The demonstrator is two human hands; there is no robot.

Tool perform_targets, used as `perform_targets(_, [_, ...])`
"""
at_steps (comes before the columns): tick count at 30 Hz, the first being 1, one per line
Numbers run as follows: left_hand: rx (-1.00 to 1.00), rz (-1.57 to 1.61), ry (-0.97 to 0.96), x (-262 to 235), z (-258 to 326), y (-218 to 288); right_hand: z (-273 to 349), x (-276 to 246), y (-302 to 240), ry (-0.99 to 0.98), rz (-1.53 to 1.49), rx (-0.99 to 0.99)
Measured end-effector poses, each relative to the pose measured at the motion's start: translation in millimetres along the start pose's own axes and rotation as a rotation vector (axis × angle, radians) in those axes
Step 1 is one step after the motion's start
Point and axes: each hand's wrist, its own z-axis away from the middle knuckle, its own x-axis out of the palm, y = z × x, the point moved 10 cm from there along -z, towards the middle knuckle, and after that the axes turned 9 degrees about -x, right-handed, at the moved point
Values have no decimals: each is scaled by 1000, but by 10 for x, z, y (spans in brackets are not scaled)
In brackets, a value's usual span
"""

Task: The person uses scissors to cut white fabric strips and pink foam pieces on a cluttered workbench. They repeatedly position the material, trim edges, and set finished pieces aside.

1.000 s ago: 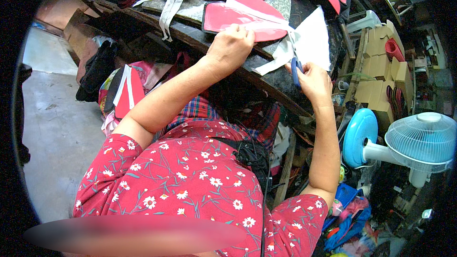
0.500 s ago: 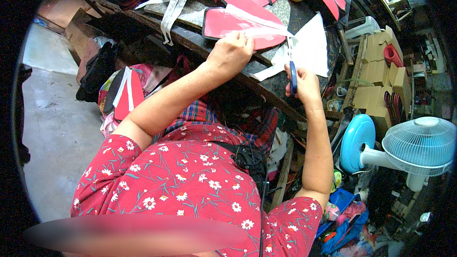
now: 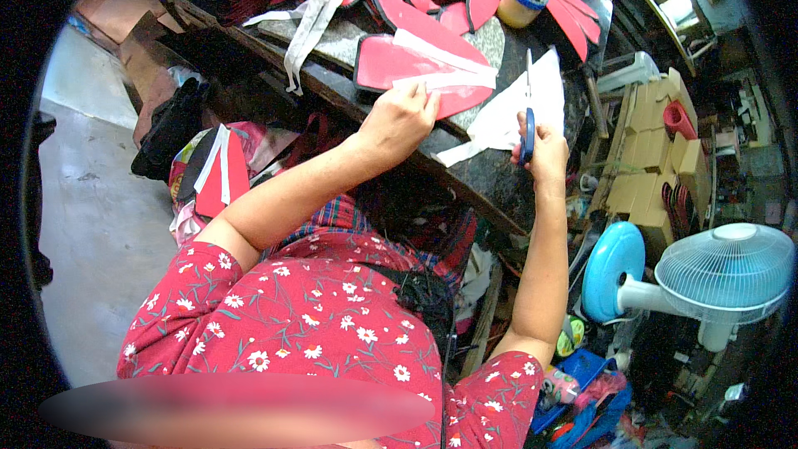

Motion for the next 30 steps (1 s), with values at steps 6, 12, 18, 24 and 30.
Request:
perform_targets(6, [-56, 361, -86, -29, 60, -261, -236, -369, -202, 343, 760, -149])
perform_targets(12, [-96, 580, 154, -450, 15, -523, -188, -298, -140, 554, 606, -309])
perform_targets(18, [-123, 538, 379, -922, -94, -607, -197, -293, -184, 573, 602, -377])
perform_targets(24, [-288, 707, 487, -1241, -141, -934, -207, -316, -143, 551, 429, -422])
perform_targets(30, [-369, 911, 459, -1230, -65, -887, -6, -233, -436, 522, 273, -754])
